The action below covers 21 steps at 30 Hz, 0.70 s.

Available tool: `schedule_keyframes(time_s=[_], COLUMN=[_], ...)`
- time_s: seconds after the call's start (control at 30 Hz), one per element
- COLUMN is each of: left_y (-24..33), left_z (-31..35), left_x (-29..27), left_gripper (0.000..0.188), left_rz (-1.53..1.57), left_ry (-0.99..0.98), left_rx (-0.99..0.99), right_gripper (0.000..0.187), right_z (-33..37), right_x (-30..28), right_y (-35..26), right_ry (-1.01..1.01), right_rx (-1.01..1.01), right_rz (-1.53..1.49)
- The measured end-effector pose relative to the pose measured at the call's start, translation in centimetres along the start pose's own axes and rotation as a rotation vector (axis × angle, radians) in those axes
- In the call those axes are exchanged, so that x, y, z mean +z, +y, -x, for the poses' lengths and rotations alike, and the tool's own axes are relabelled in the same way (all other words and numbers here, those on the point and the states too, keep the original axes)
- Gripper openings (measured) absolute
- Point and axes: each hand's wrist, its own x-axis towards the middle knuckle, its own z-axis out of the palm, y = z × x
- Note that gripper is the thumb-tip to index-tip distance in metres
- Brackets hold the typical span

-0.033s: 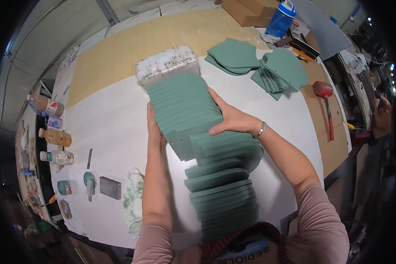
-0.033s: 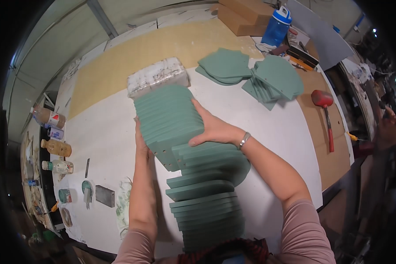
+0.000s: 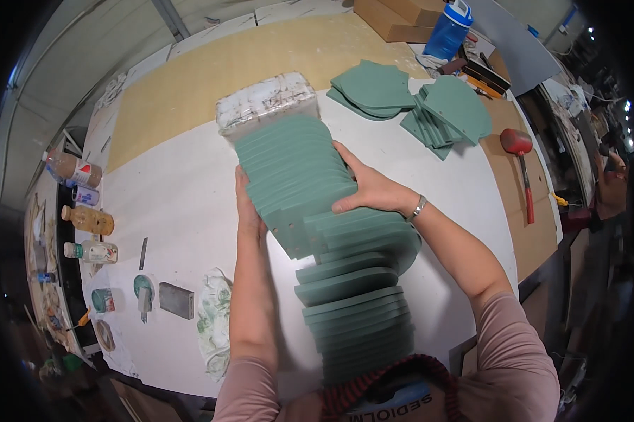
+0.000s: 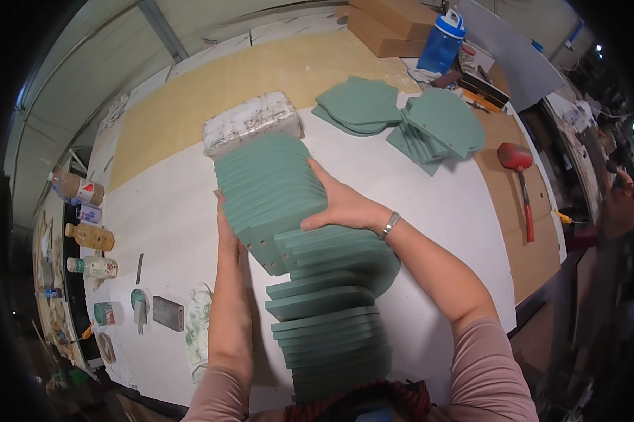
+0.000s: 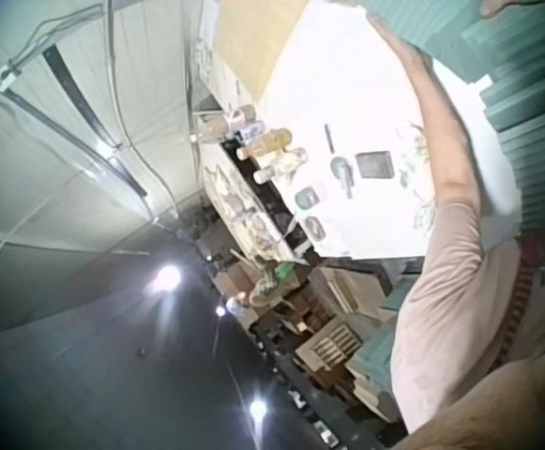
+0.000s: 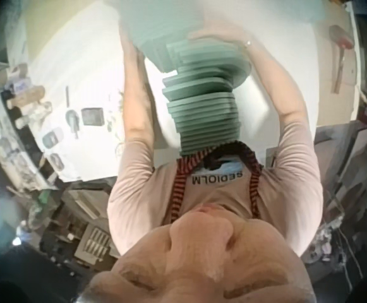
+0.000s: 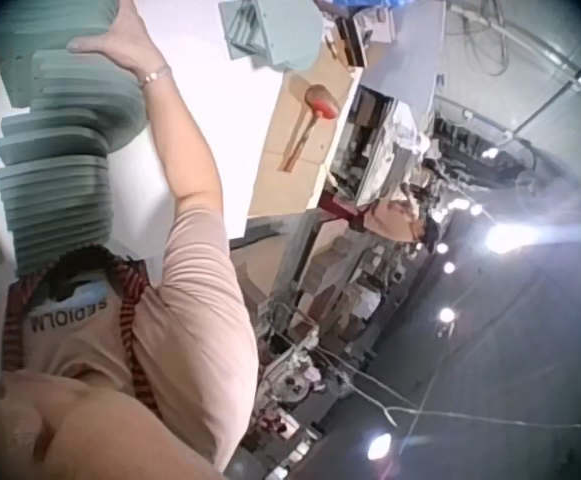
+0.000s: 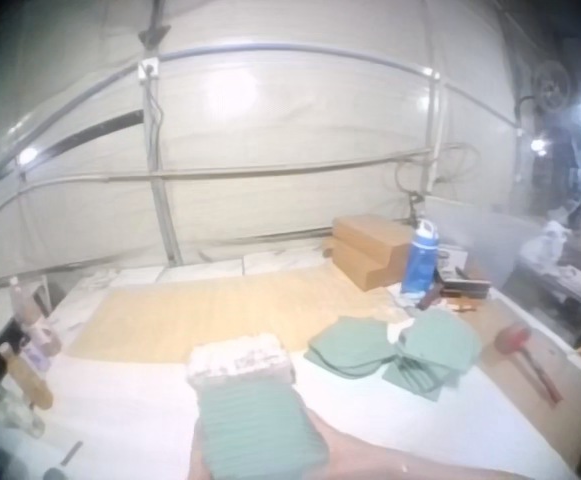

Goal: Cleaning and stacking green plastic or composite furniture components using a sponge and cloth.

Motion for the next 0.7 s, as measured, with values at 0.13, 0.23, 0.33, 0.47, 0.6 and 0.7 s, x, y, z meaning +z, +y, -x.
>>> schedule_keyframes(time_s=[0.13, 0.23, 0.33, 0.47, 0.6, 0.7], left_y=[-0.5, 0.0, 0.6, 4.2, 9.7, 12.5], left_z=[2.1, 2.9, 2.5, -0.1, -3.8, -6.7], left_x=[2.2, 2.9, 2.3, 1.6, 6.7, 10.6], left_gripper=[0.056, 0.056, 0.056, 0.053, 0.056, 0.067], left_rz=[0.133, 0.205, 0.13, -0.227, -0.465, -1.007], left_ry=[-0.016, -0.048, -0.056, -0.03, -0.063, -0.071], left_rx=[0.023, 0.051, 0.107, 0.065, -0.024, -0.059], right_gripper=[0.126, 0.129, 0.127, 0.119, 0.11, 0.094], right_z=[-0.6, -1.0, -1.8, -2.9, -3.7, -4.7], right_x=[-0.4, -0.3, -0.3, 0.3, 1.5, 2.1], right_y=[-2.6, -3.1, -2.8, -1.3, -0.5, 1.1], right_ry=[-0.026, -0.066, -0.068, -0.051, 0.034, -0.015], right_rx=[0.201, 0.187, 0.143, 0.108, 0.144, 0.188], right_rz=[-0.167, -0.143, -0.226, -0.529, -0.795, -1.073])
